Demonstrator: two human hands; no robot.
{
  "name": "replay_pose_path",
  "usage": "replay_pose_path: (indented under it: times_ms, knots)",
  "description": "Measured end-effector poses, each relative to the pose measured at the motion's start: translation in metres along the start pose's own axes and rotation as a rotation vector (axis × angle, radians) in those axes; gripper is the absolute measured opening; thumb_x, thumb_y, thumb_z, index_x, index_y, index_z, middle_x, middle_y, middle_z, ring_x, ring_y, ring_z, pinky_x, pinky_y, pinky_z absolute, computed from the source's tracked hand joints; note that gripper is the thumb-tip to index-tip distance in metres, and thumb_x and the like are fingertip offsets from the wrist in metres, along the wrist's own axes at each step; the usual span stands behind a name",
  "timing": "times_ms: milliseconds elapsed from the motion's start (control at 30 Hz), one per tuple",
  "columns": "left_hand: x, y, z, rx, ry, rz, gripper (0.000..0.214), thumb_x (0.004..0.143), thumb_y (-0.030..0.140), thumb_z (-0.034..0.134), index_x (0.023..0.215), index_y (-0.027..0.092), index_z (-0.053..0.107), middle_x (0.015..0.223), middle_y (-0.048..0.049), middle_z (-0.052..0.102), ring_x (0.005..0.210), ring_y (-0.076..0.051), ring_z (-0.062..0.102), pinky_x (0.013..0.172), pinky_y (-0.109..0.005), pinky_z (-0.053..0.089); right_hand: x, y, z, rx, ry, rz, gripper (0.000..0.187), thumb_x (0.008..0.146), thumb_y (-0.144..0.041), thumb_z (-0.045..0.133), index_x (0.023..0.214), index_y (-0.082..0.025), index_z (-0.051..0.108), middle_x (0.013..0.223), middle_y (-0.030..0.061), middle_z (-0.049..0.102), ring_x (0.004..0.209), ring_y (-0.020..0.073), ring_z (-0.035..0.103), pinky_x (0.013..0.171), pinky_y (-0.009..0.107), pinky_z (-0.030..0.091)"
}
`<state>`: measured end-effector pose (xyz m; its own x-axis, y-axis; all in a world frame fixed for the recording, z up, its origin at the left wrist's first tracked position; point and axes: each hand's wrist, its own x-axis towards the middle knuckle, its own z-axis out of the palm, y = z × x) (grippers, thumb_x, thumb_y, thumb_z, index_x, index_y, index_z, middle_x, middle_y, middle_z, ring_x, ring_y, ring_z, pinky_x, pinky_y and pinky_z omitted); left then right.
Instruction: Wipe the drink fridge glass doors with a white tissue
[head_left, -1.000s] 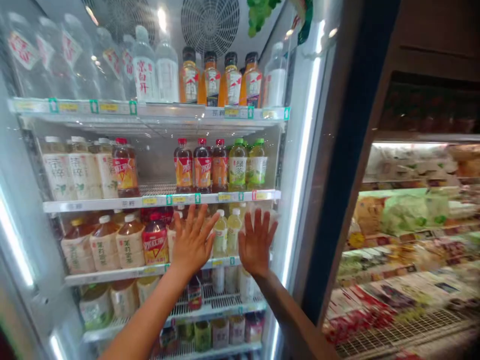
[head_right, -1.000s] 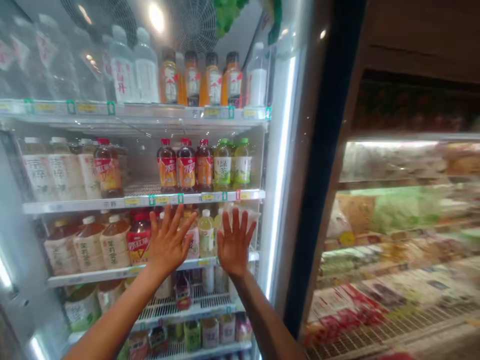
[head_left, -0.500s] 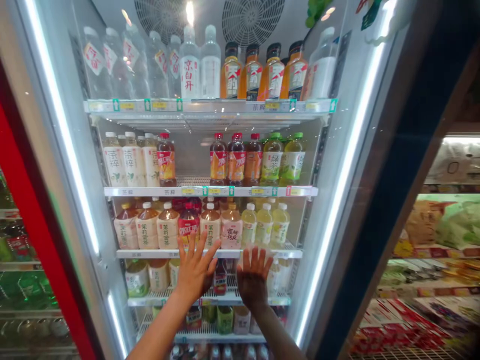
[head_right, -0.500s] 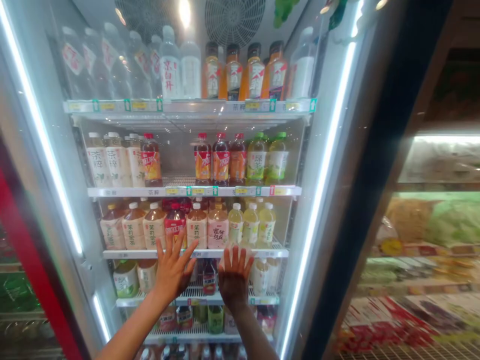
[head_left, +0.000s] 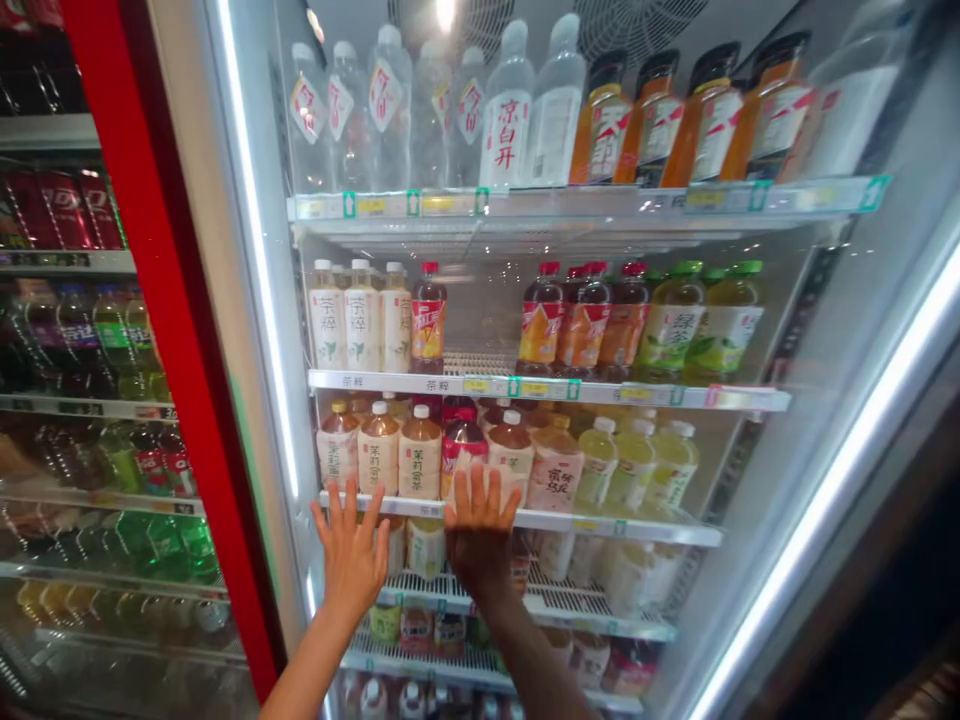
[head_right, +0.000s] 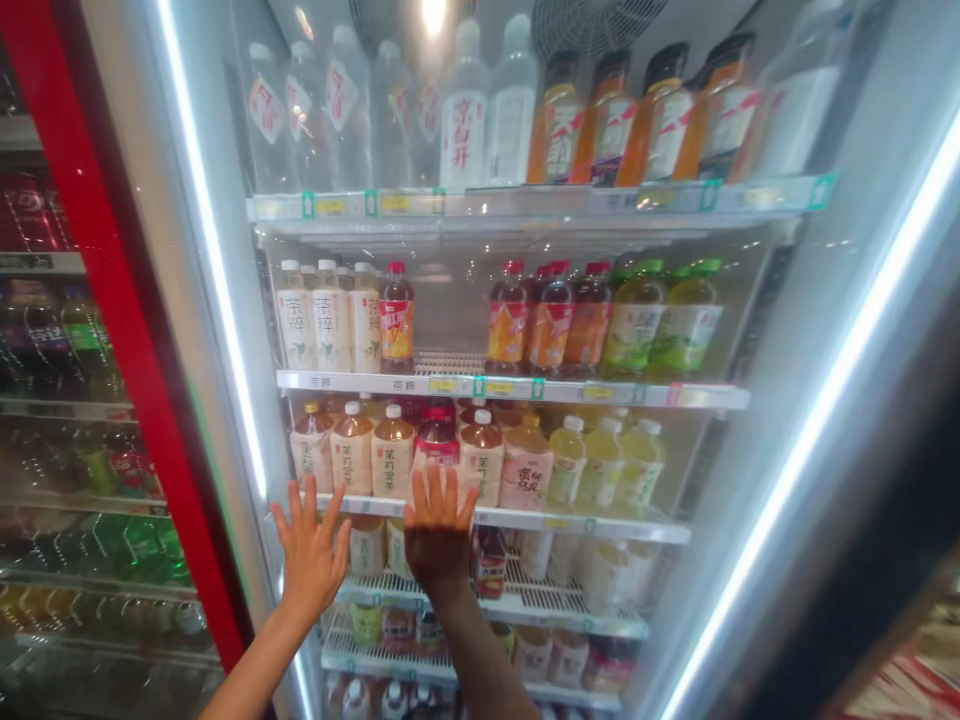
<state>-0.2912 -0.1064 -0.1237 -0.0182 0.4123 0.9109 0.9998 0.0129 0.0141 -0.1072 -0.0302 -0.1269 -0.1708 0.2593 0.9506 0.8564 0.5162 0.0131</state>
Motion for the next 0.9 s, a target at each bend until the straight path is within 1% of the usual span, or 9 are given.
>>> replay_pose_path:
  times_ms: [100,200,300,467,567,667,767,833,900]
  knots:
    - [-0.016,-0.024,-0.002,-0.005,-0.053,-0.018,0.077,0.095,0.021,0.056,0.162,0.034,0.021,0.175,-0.0102,0.008,0.162,-0.037,0.001,0.125,-0.075,0.012,-0.066,-0.038,0.023,0.068,-0.047,-0.042,0.075,0.102,-0.017,0.044,0.167,-0.021,0.009,0.174,0.0048,0.01,0.163,0.0306,0.002,0.13,0.064,0.007]
    - [-0.028,-0.042,-0.005,-0.025,-0.092,-0.012,0.076,0.095,0.02,0.056,0.162,0.035,0.022,0.174,-0.0103,0.01,0.161,-0.036,0.001,0.125,-0.074,0.016,-0.098,-0.073,0.038,0.087,-0.048,-0.032,0.077,0.1,-0.011,0.041,0.167,-0.017,0.004,0.174,0.0048,0.002,0.162,0.0297,-0.004,0.13,0.062,0.003]
    - [-0.034,-0.058,-0.008,-0.056,-0.113,0.001,0.075,0.095,0.02,0.055,0.162,0.034,0.024,0.174,-0.0115,0.012,0.161,-0.037,0.003,0.125,-0.074,0.018,-0.08,-0.106,0.046,0.093,-0.07,-0.01,0.075,0.101,-0.012,0.042,0.167,-0.016,0.006,0.174,0.0071,0.004,0.162,0.0323,-0.003,0.129,0.064,0.005]
    - [-0.046,-0.084,-0.013,-0.1,-0.102,0.011,0.077,0.094,0.017,0.056,0.162,0.034,0.023,0.174,-0.0134,0.011,0.161,-0.04,0.003,0.122,-0.077,0.022,-0.021,-0.148,0.056,0.152,-0.16,0.027,0.07,0.104,-0.019,0.045,0.167,-0.019,0.014,0.171,0.0136,0.025,0.161,0.0345,0.013,0.127,0.067,0.013]
    - [-0.054,-0.094,-0.013,-0.122,-0.094,0.028,0.082,0.093,0.014,0.057,0.163,0.035,0.02,0.174,-0.0124,0.012,0.161,-0.039,0.004,0.123,-0.075,0.024,-0.028,-0.157,0.062,0.176,-0.151,0.025,0.069,0.104,-0.018,0.045,0.166,-0.02,0.015,0.17,0.0119,0.03,0.162,0.0321,0.012,0.128,0.065,0.011]
    - [-0.062,-0.097,-0.011,-0.141,-0.094,0.058,0.083,0.092,0.014,0.059,0.163,0.035,0.02,0.174,-0.0105,0.013,0.16,-0.038,0.004,0.125,-0.072,0.021,-0.071,-0.156,0.064,0.189,-0.121,-0.019,0.07,0.103,-0.016,0.043,0.167,-0.023,0.013,0.169,0.0063,0.033,0.163,0.0254,0.005,0.131,0.059,0.006]
    - [-0.066,-0.094,-0.009,-0.153,-0.105,0.073,0.08,0.092,0.013,0.059,0.161,0.034,0.026,0.174,-0.0088,0.013,0.16,-0.036,0.002,0.128,-0.069,0.017,-0.11,-0.153,0.062,0.193,-0.116,-0.036,0.071,0.103,-0.014,0.04,0.167,-0.024,0.012,0.168,0.0025,0.033,0.163,0.021,0.004,0.132,0.054,0.007]
    - [-0.066,-0.09,-0.007,-0.16,-0.106,0.078,0.079,0.092,0.012,0.059,0.161,0.034,0.028,0.174,-0.0081,0.013,0.16,-0.035,0.002,0.129,-0.067,0.015,-0.115,-0.151,0.06,0.191,-0.121,-0.037,0.069,0.103,-0.015,0.039,0.167,-0.024,0.013,0.168,0.0014,0.032,0.163,0.0208,0.005,0.132,0.054,0.007]
    - [-0.062,-0.087,-0.007,-0.165,-0.097,0.084,0.08,0.092,0.012,0.059,0.161,0.034,0.026,0.175,-0.0078,0.013,0.161,-0.034,0.003,0.13,-0.066,0.014,-0.098,-0.149,0.057,0.186,-0.123,-0.022,0.069,0.104,-0.017,0.039,0.167,-0.022,0.012,0.169,0.0033,0.031,0.163,0.0226,0.004,0.132,0.056,0.006]
